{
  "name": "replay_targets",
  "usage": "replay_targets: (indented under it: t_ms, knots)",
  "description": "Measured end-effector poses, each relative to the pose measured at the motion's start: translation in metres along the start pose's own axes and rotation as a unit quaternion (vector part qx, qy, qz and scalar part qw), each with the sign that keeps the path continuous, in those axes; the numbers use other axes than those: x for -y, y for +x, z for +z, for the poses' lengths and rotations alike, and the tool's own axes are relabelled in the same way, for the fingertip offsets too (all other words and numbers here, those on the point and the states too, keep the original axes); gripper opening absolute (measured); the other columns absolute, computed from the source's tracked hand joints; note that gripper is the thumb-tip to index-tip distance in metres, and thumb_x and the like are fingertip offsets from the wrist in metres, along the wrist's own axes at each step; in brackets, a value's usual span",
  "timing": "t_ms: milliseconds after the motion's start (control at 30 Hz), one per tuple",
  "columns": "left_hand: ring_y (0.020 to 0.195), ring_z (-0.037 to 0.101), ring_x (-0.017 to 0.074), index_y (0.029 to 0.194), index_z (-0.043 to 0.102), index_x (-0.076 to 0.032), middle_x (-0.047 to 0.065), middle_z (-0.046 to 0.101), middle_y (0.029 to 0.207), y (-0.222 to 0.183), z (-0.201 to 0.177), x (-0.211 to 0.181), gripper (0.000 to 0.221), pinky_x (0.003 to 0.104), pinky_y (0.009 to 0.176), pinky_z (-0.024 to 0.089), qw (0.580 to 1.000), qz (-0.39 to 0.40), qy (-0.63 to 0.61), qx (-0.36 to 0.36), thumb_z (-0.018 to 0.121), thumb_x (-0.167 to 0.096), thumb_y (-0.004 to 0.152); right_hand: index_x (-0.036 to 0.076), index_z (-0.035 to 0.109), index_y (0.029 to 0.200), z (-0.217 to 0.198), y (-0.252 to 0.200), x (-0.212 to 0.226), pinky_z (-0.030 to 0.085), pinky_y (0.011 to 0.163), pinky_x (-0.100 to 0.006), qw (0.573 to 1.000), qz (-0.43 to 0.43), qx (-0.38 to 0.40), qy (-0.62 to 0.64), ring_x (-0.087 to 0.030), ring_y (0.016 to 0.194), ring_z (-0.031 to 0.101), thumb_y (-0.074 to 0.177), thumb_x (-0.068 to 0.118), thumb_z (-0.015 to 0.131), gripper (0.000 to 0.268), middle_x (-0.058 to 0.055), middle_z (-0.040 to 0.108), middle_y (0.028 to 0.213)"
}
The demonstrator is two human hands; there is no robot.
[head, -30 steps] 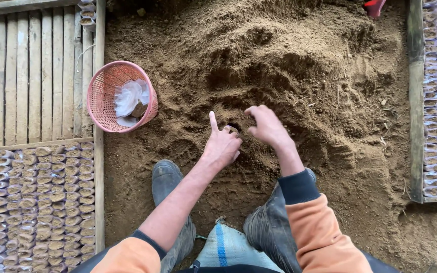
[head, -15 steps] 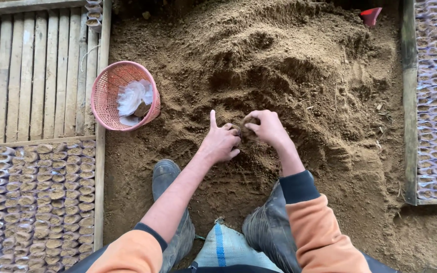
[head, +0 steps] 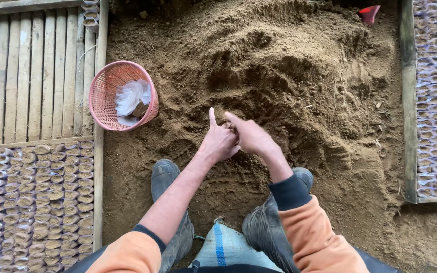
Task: Planting seeds into small soil-filled containers and arranging them in a tray
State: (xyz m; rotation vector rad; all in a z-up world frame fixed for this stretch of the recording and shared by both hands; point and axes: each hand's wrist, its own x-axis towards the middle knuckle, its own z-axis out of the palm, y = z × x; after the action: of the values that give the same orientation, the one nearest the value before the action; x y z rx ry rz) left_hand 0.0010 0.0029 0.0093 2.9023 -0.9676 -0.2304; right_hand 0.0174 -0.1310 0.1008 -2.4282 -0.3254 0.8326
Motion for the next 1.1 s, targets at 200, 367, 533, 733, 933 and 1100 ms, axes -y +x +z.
replay_targets:
  t_ms: [200, 367, 533, 733, 933, 1100]
  knots:
    - [0.111, 0.065, 0.0193, 0.098, 0.078, -0.025, -0.005, 0.075, 0.105, 0.000, 0.014, 0.004, 0.026, 0.088, 0.111, 0.003, 1.000, 0.013, -0.009, 0.009, 0.072, -0.044, 0.081, 0.014, 0.052, 0.144, 0.024, 0.035, -0.071, 0.056, 0.096, -0.058, 0.998, 0.042, -0.039, -0.027, -0.045, 0.116, 0.064, 0.073, 0.007, 0.081, 0.078, -0.021, 0.063, 0.130]
    - [0.111, 0.062, 0.0181, 0.100, 0.077, -0.026, -0.006, 0.074, 0.104, 0.000, 0.014, 0.000, 0.030, 0.088, 0.111, 0.007, 1.000, 0.011, 0.021, 0.005, 0.073, -0.047, 0.078, 0.016, 0.058, 0.137, 0.066, 0.069, -0.111, 0.057, 0.096, -0.058, 0.995, 0.081, -0.048, -0.044, -0.045, 0.116, 0.064, 0.071, 0.012, 0.085, 0.072, -0.018, 0.061, 0.126]
    - [0.111, 0.063, 0.0197, 0.103, 0.077, -0.026, -0.003, 0.074, 0.106, 0.002, 0.018, 0.002, 0.032, 0.087, 0.111, 0.006, 1.000, 0.024, 0.015, 0.004, 0.073, -0.047, 0.079, 0.011, 0.076, 0.100, 0.033, 0.047, -0.092, 0.061, 0.079, -0.050, 0.992, 0.077, -0.099, 0.033, -0.039, 0.095, 0.074, 0.076, 0.007, 0.079, 0.024, -0.018, 0.077, 0.093]
    - [0.114, 0.064, 0.0216, 0.117, 0.073, -0.024, -0.001, 0.073, 0.115, 0.005, 0.008, -0.004, 0.042, 0.088, 0.111, 0.003, 1.000, 0.009, -0.005, 0.002, 0.074, -0.042, 0.080, 0.008, 0.073, 0.108, -0.018, -0.004, -0.007, 0.061, 0.080, -0.052, 0.994, 0.014, -0.091, 0.050, -0.042, 0.097, 0.073, 0.089, 0.003, 0.068, 0.021, -0.024, 0.076, 0.098]
    - [0.114, 0.066, 0.0204, 0.101, 0.078, -0.022, 0.001, 0.077, 0.104, 0.003, 0.006, -0.004, 0.030, 0.083, 0.115, 0.002, 0.998, 0.024, 0.006, -0.051, 0.064, -0.044, 0.085, 0.010, 0.050, 0.126, 0.022, 0.017, -0.023, 0.058, 0.083, -0.060, 0.993, 0.025, -0.041, -0.104, -0.052, 0.095, 0.069, 0.083, 0.002, 0.066, 0.047, -0.028, 0.067, 0.106]
    - [0.115, 0.064, 0.0209, 0.103, 0.078, -0.022, 0.001, 0.077, 0.099, -0.002, -0.008, -0.008, 0.032, 0.084, 0.114, 0.001, 0.999, 0.026, 0.014, -0.043, 0.064, -0.044, 0.085, 0.011, 0.048, 0.125, 0.028, 0.023, -0.032, 0.056, 0.087, -0.060, 0.997, 0.035, -0.034, -0.056, -0.049, 0.102, 0.069, 0.081, 0.000, 0.071, 0.051, -0.020, 0.071, 0.112]
